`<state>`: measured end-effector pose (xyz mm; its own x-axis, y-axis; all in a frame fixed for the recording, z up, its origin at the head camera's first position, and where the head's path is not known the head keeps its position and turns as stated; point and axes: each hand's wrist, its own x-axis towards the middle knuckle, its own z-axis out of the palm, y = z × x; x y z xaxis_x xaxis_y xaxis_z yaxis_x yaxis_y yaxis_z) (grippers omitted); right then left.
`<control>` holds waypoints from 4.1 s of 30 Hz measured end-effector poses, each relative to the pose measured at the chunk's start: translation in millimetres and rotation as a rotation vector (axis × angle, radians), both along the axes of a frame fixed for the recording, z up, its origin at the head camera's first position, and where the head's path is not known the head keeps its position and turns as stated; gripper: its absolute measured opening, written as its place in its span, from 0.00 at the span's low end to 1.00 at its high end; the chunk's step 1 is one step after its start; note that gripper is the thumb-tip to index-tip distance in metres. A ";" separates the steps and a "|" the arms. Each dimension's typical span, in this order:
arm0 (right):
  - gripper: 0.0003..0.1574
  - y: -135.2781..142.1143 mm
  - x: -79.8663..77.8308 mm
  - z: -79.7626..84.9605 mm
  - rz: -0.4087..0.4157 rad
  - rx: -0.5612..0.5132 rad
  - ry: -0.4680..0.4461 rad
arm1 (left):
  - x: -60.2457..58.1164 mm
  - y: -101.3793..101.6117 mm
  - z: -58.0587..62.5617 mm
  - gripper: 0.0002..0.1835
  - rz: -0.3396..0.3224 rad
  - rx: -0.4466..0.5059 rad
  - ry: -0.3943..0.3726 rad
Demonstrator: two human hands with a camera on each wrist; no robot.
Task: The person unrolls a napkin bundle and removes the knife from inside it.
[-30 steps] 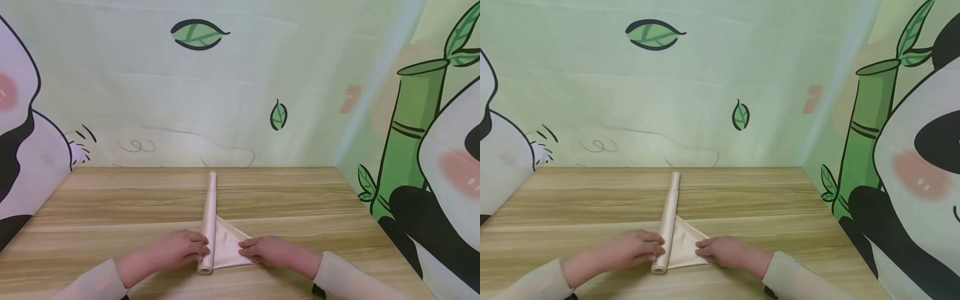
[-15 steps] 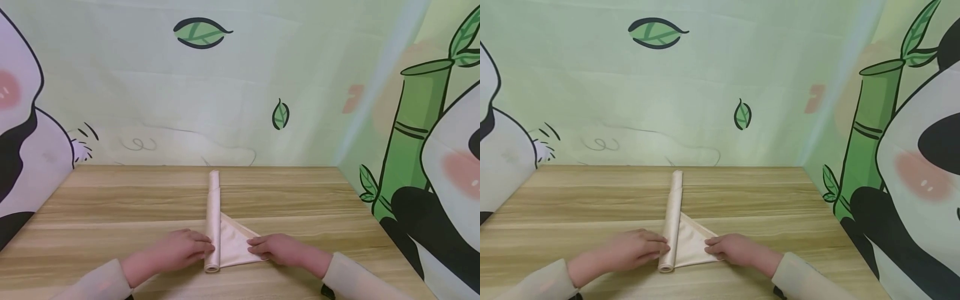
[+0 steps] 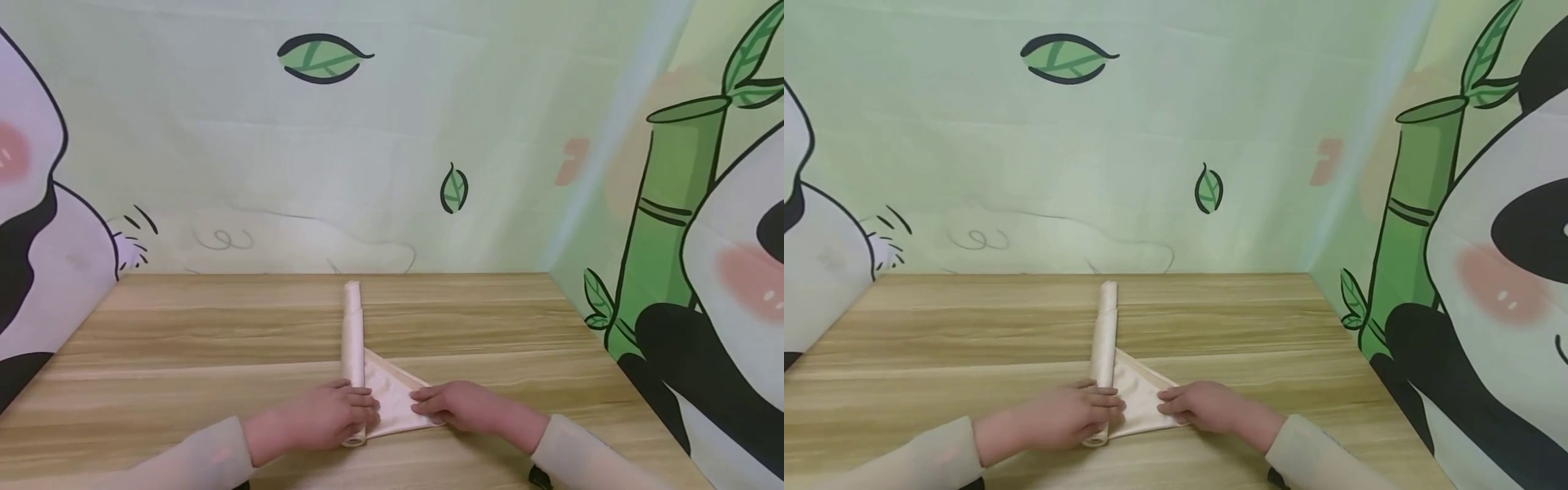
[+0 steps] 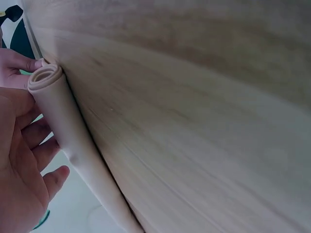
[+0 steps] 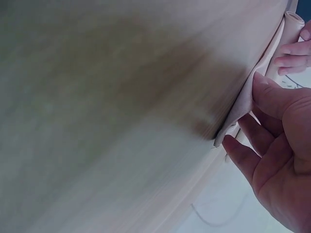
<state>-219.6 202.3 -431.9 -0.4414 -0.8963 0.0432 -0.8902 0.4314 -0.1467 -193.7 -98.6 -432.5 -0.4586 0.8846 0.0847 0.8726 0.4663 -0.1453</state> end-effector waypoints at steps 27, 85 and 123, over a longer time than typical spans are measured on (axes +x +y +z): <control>0.21 30.3 -2.9 1.3 -0.049 -0.027 -0.026 | -5.2 -44.6 -1.6 0.10 -0.144 0.195 0.166; 0.28 -17.5 -19.2 4.3 -0.071 0.102 -0.130 | -21.6 -5.9 -2.7 0.09 -0.109 0.052 0.222; 0.29 -34.7 -26.6 8.2 -0.014 0.103 -0.066 | -17.0 3.9 28.5 0.16 -0.083 -0.089 0.114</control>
<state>-246.2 167.6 -423.7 -0.4527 -0.8882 -0.0779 -0.8739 0.4594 -0.1588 -210.7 -94.7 -404.0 -0.3758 0.9253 0.0515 0.8830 0.3744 -0.2830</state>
